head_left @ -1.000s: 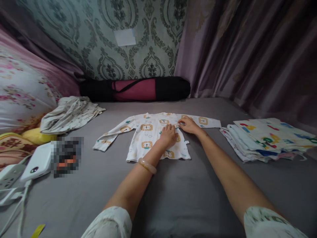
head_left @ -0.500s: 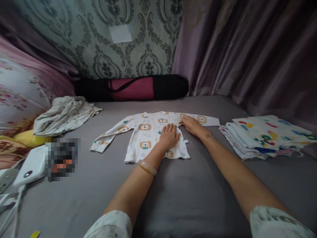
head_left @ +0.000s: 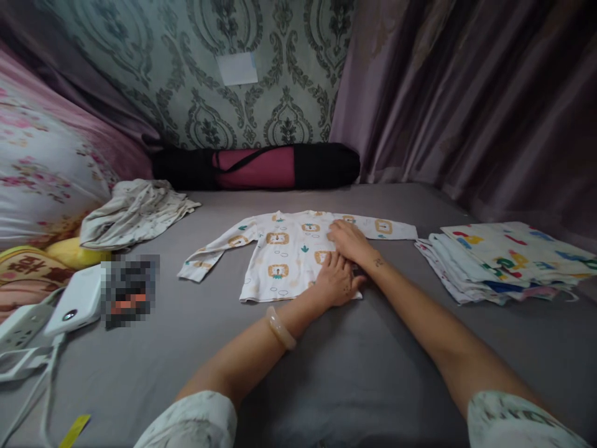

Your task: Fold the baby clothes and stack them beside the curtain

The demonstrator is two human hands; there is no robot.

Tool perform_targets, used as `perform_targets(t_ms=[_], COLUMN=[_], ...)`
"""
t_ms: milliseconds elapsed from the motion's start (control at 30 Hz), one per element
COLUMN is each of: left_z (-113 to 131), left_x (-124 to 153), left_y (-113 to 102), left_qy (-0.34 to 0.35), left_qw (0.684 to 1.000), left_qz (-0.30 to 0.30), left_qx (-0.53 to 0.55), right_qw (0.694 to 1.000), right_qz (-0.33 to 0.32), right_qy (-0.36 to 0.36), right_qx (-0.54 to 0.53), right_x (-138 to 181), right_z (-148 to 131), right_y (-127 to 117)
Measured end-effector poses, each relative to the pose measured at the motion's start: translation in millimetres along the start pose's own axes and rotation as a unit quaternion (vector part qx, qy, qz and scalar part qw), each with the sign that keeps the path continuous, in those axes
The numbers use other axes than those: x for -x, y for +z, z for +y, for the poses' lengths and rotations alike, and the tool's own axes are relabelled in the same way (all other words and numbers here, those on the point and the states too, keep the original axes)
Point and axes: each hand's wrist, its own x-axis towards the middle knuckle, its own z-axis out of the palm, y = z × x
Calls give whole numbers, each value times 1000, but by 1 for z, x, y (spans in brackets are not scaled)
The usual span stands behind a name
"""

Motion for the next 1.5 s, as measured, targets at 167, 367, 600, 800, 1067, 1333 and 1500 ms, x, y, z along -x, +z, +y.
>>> perform_targets(t_ms=[167, 367, 600, 800, 1067, 1333, 1500], left_z=[29, 37, -10, -108, -143, -127, -129], left_x=[30, 64, 90, 124, 149, 147, 145], left_y=[-5, -29, -67, -69, -68, -77, -75], left_qy=[93, 185, 131, -264, -414, -433, -405], left_qw=[994, 971, 958, 949, 906, 893, 903], left_qz=[-46, -83, -59, 155, 78, 48, 60], left_qx=[26, 128, 250, 72, 42, 117, 131], right_qw=[983, 994, 993, 977, 915, 938, 975], right_qz=[-94, -62, -44, -62, -165, -16, 27], right_qy=[-118, -40, -76, -174, -271, -111, -95], right_qx=[-104, -86, -76, -108, -250, -328, -200], right_x=[4, -22, -7, 50, 104, 34, -10], right_z=[-44, -21, -21, -34, -50, -56, -65], right_y=[23, 33, 33, 22, -16, -9, 24])
